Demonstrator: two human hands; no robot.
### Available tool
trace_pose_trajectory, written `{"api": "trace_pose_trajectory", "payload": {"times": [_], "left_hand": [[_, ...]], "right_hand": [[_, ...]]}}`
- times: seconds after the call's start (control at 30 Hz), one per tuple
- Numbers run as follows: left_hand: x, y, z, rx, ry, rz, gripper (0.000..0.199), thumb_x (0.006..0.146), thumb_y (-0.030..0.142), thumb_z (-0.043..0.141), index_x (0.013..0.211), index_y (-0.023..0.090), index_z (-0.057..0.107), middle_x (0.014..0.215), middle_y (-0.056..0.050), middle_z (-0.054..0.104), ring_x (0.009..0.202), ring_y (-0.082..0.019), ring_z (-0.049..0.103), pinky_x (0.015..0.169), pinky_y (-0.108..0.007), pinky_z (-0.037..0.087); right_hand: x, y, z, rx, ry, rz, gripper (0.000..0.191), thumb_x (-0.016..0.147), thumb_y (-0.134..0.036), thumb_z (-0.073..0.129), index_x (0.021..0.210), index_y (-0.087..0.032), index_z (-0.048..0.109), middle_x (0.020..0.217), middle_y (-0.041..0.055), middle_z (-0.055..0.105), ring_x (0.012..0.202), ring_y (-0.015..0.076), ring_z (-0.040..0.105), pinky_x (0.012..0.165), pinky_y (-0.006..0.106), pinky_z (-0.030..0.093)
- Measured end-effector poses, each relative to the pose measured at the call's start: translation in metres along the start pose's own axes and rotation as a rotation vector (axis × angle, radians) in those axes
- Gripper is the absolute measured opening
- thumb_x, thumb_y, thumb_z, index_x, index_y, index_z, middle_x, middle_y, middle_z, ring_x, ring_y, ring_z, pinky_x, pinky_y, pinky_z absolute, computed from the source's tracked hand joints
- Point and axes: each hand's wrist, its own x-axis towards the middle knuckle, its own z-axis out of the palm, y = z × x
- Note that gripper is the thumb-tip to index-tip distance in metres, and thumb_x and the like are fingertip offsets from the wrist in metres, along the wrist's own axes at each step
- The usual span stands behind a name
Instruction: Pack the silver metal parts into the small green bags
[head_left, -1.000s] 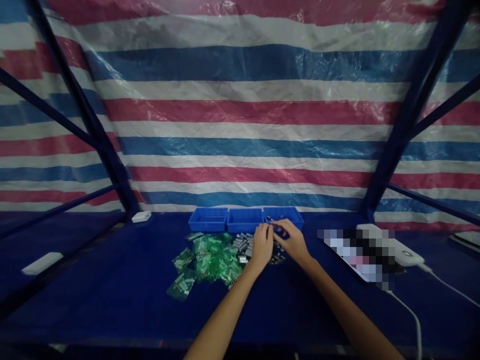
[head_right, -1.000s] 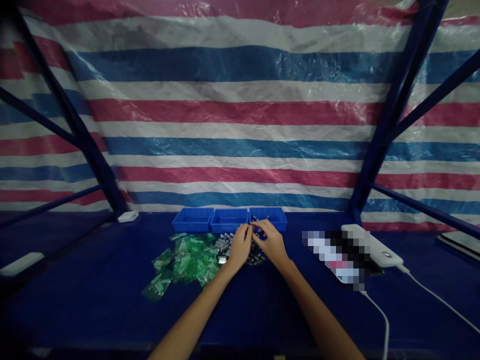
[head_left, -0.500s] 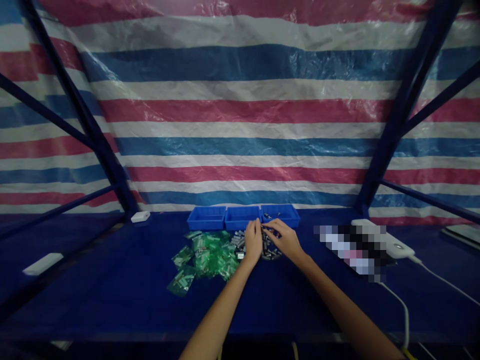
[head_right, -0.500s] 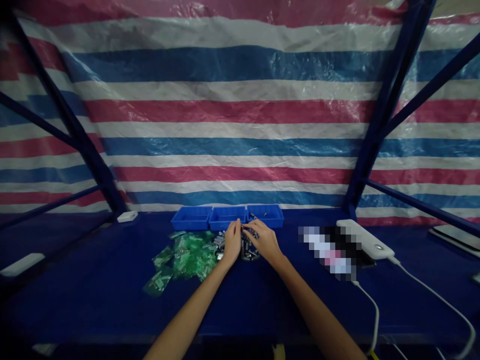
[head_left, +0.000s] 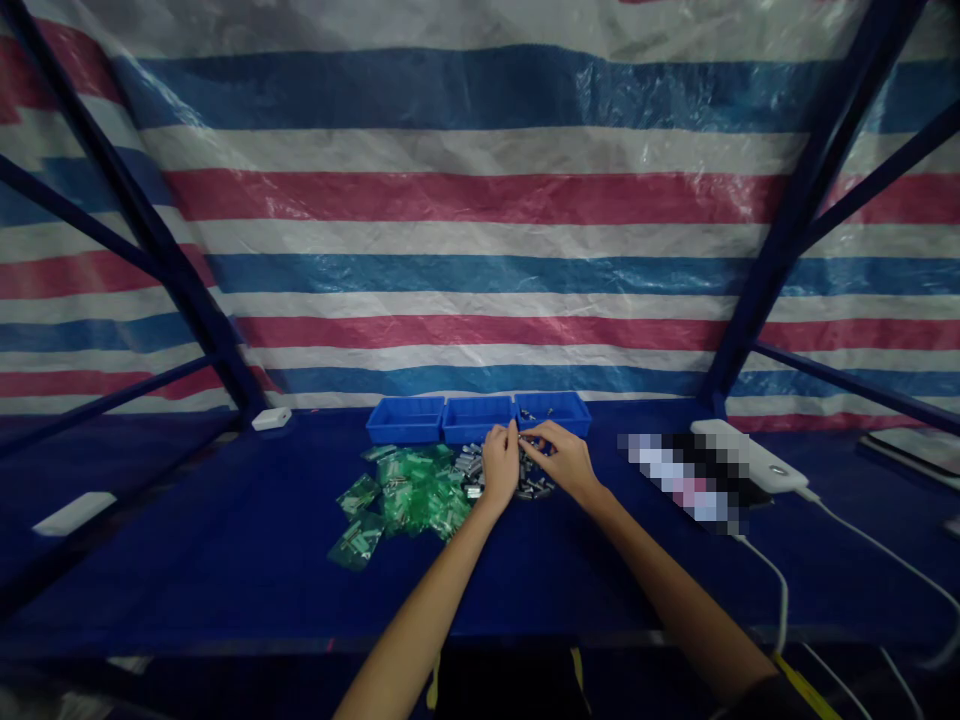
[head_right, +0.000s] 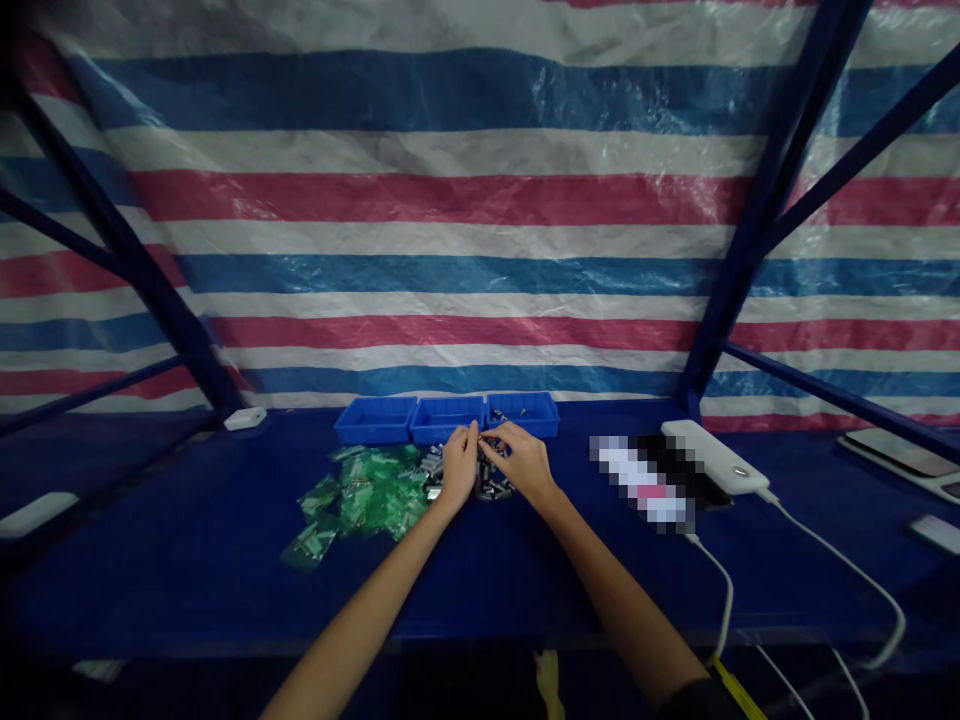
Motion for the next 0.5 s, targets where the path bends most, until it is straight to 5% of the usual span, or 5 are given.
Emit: {"api": "trace_pose_trajectory", "payload": {"times": [0.3,0.5], "left_hand": [[-0.0023,0.0037,-0.0007,0.036,-0.037,0.041,0.044,0.091,0.040,0.032,0.061,0.018,0.054,0.063,-0.001,0.050,0.069,-0.014,0.050,0.067,-0.027,0.037],[-0.0028,0.0049,0.0031,0.019,-0.072,0.042,0.047,0.091,0.041,0.031,0.058,0.018,0.055,0.062,-0.001,0.050,0.068,-0.014,0.051,0.067,-0.027,0.038]], "right_hand": [[0.0020,-0.0014,-0.0060,-0.064,0.005,0.070,0.022,0.082,-0.034,0.052,0.088,-0.022,0.068,0.072,0.0018,0.064,0.059,0.0112,0.056,0.058,0.022,0.044],[0.0022,0.0049,-0.0014,0.107,-0.032,0.220,0.024,0.078,-0.037,0.054,0.091,-0.020,0.065,0.079,0.0025,0.066,0.057,0.0108,0.055,0.052,0.021,0.044]]}}
